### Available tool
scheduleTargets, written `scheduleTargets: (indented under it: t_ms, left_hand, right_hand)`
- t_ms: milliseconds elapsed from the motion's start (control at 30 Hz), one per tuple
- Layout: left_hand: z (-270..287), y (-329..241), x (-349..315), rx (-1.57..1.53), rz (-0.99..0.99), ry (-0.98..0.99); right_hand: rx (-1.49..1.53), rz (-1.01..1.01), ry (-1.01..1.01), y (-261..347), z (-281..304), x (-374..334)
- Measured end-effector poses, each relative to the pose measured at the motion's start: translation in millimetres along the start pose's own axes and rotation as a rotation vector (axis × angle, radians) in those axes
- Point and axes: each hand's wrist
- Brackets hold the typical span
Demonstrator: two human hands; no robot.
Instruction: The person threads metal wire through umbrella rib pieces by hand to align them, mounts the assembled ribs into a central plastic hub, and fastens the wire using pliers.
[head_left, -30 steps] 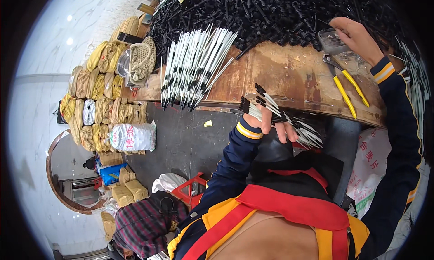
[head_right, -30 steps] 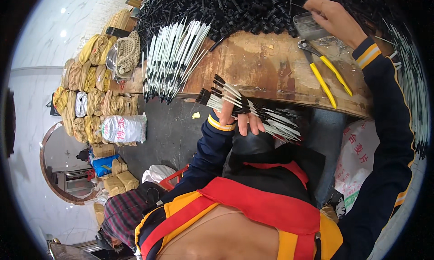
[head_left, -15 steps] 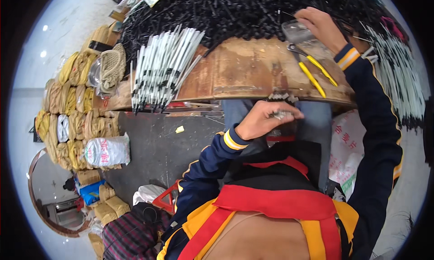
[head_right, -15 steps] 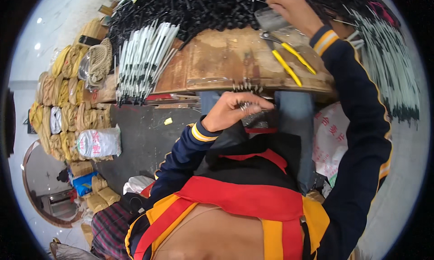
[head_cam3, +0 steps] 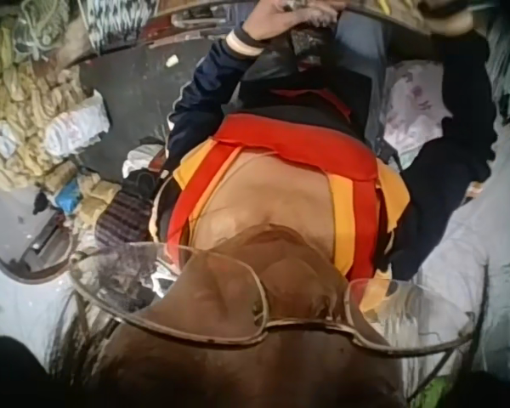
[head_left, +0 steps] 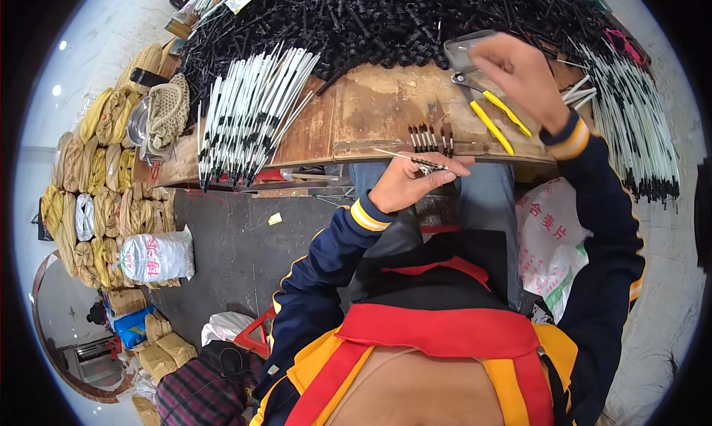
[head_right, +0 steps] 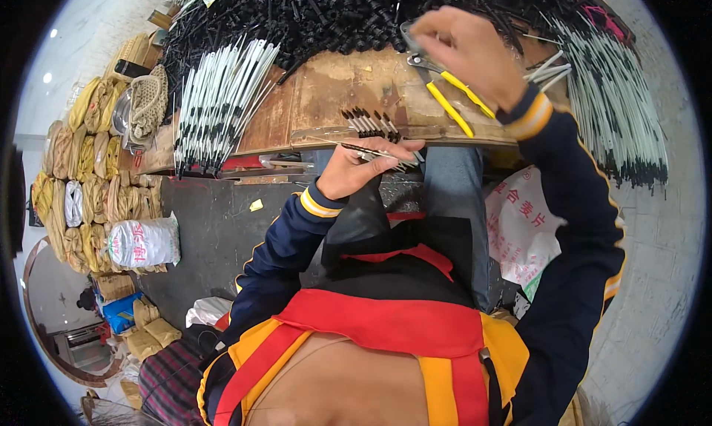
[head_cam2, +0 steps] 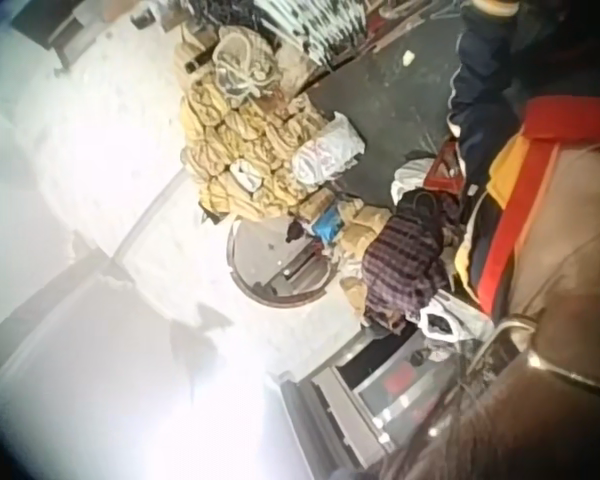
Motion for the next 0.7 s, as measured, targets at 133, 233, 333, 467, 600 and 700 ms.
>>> scheduleTargets:
  t_ms: [133, 233, 333, 467, 600, 700]
  left_hand:
    - [24, -5, -1, -0.214, 0.053, 0.206]
    - [48, 2, -4, -0.292, 0.028, 0.329]
    - [74, 18, -6, -0.380, -0.129, 0.564]
    - [88, 20, -6, -0.474, -0.283, 0.849]
    - [85, 26, -13, -0.579, -0.364, 0.861]
    - [83, 24, -14, -0.569, -0.408, 0.851]
  right_hand:
    - [0.059, 0.008, -0.019, 35, 1, -11]
    - [0.089, 0.052, -0.036, 35, -4, -15]
    - [0.199, -0.054, -0.031, 35, -8, -20]
    - [0.254, -0.155, 0.022, 33, -14, -24]
    - [0.217, -0.115, -0.033, 20, -16, -25]
    - [0.235, -0.156, -0.019, 12, -15, -24]
Point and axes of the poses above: each hand's wrist, its own x-axis towards the middle knuckle, its own z-axis out of the back of the hand, y = z × x, and after that the axes turned 14 degrees about z, right-handed
